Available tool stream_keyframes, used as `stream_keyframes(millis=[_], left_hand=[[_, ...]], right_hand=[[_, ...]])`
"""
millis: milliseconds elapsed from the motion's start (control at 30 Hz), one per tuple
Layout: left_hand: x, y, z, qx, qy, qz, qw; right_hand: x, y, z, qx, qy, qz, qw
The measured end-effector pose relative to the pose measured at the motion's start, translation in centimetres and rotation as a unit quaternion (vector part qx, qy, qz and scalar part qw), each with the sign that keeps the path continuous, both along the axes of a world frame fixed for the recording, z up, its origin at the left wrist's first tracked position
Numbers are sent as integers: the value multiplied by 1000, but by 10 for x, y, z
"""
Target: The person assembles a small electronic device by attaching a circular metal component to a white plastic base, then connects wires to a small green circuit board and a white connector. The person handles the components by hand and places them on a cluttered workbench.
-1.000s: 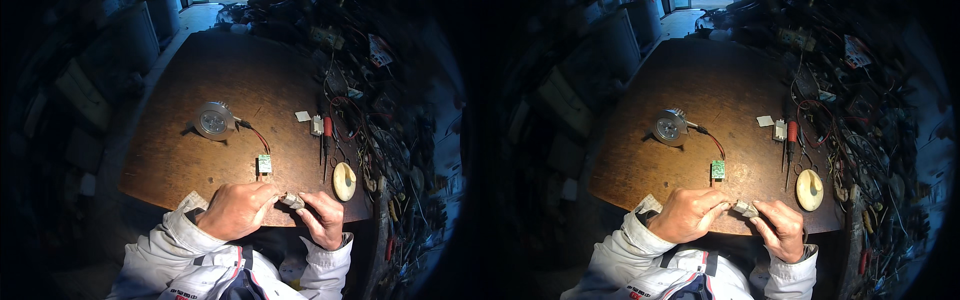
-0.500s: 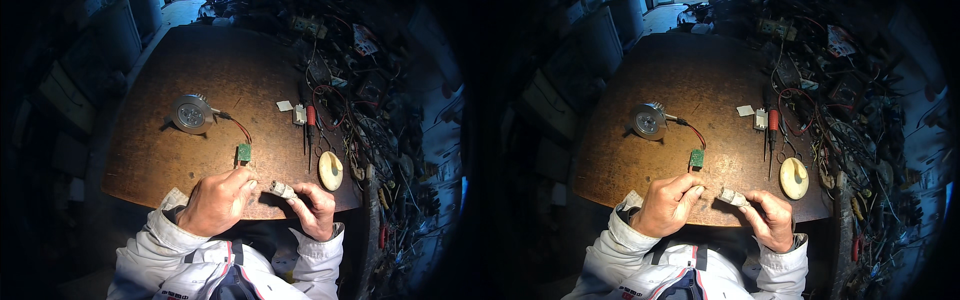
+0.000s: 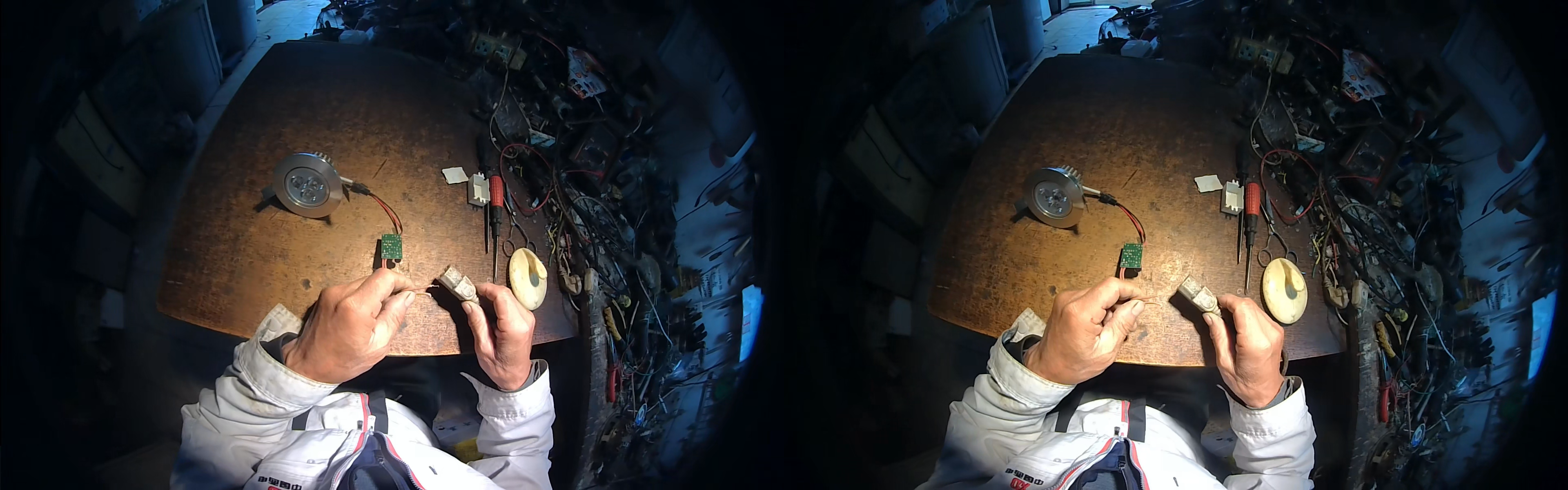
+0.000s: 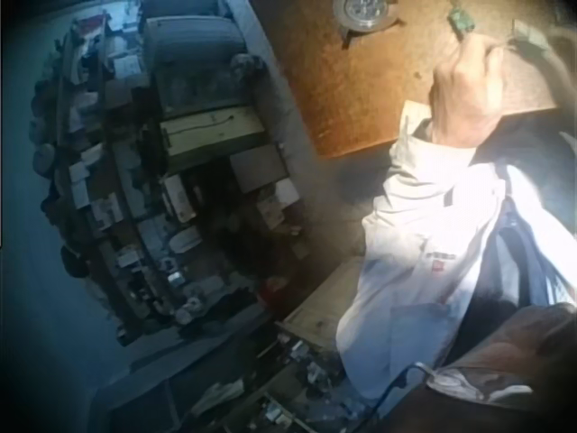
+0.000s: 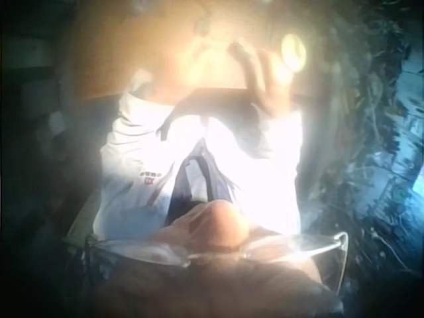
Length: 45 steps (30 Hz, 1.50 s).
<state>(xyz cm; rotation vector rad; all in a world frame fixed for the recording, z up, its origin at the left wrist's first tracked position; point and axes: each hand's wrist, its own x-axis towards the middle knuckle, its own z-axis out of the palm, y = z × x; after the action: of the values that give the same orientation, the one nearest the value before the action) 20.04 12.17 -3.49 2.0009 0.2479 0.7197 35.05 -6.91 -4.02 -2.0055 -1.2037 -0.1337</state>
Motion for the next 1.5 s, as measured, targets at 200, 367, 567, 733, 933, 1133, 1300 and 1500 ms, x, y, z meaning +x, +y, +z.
stream_keyframes(millis=[200, 367, 567, 733, 933, 1133, 1300, 1500], left_hand=[[0, 1, -4, -13, -4, 16, 1000], [2, 1, 0, 10, -8, 1, 1000], [3, 1, -6, 13, 5, -22, 1000], [0, 3, 0, 0, 44, -29, 999], [3, 1, 1, 9, 6, -26, 1000], [1, 0, 2, 10, 30, -5, 999], [1, 2, -5, 8, 30, 4, 1000], [1, 3, -7, -1, 61, 24, 998]], right_hand=[[8, 29, 4, 16, -107, 11, 994], [10, 36, 5, 112, -83, 112, 984], [11, 46, -5, 124, -71, 151, 978], [9, 45, 3, 102, -38, 176, 978], [10, 43, 5, 89, -8, 187, 978], [9, 40, 7, 100, 52, 178, 978], [7, 37, 3, 142, 26, 69, 987], [7, 37, 2, 20, -53, 21, 998]])
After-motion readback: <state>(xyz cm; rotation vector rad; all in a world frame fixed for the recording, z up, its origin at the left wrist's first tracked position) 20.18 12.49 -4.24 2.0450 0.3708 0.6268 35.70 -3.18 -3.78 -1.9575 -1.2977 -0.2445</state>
